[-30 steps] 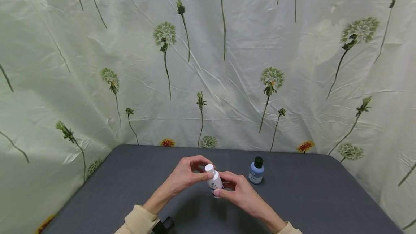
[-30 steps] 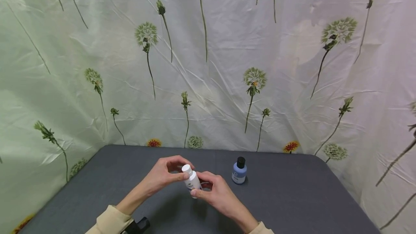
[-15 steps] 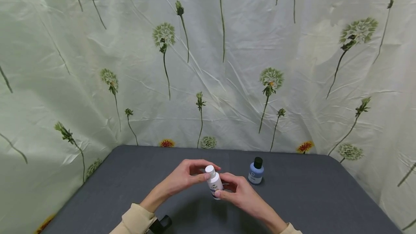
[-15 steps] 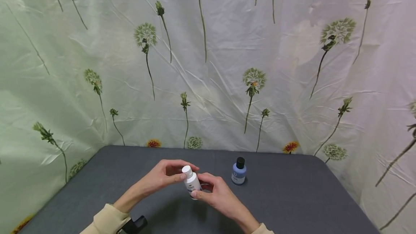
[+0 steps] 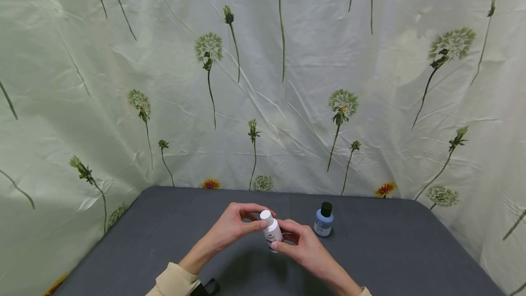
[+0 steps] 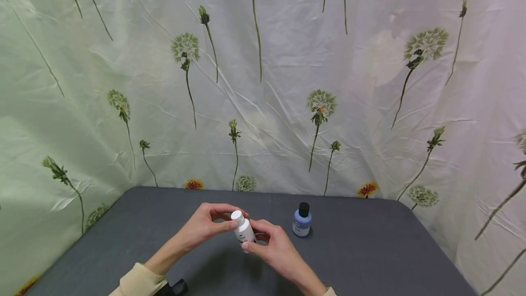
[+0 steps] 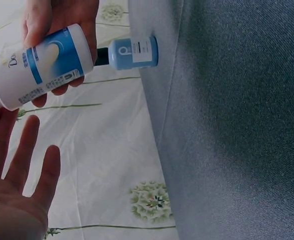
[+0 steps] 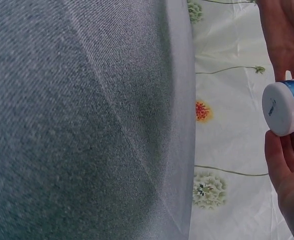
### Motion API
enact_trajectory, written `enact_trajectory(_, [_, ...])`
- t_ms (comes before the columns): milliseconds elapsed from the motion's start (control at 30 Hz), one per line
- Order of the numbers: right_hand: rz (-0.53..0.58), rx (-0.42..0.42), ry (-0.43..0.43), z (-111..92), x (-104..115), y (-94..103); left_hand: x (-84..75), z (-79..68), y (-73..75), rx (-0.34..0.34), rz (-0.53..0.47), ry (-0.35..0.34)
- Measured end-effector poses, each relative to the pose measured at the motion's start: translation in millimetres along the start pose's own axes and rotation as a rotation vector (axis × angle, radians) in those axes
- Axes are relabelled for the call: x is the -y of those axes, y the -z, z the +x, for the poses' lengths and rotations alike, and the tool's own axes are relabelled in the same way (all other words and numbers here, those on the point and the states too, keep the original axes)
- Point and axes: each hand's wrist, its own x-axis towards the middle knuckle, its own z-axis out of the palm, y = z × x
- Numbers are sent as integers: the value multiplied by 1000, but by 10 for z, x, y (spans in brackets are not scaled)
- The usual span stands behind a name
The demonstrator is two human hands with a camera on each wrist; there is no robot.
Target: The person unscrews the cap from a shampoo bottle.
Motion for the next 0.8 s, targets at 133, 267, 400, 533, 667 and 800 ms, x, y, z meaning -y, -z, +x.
enact_trajectory(133, [-19,-31,-5,10,-1,-19,-14,-9,-7,-47,2,18])
enact_trajectory(267, [-36,-51,-20,19,10,-32,-21,-12,-19,-102,7,50])
enact_trajectory(400, [-60,-62,-32,21,18,-36,-11,-13,-35,-135,10,80])
enact_trajectory(533, [-63,-55,-40,20,23,-30,-7,-20,-25,-103,-24,77])
enact_trajectory(667, [-37,-25,-35,16,30,-11,0,-20,22,-5,-70,41])
enact_trajectory(800, [-31,17,-15,9,40,-3,4,-15,70,110,-137,7])
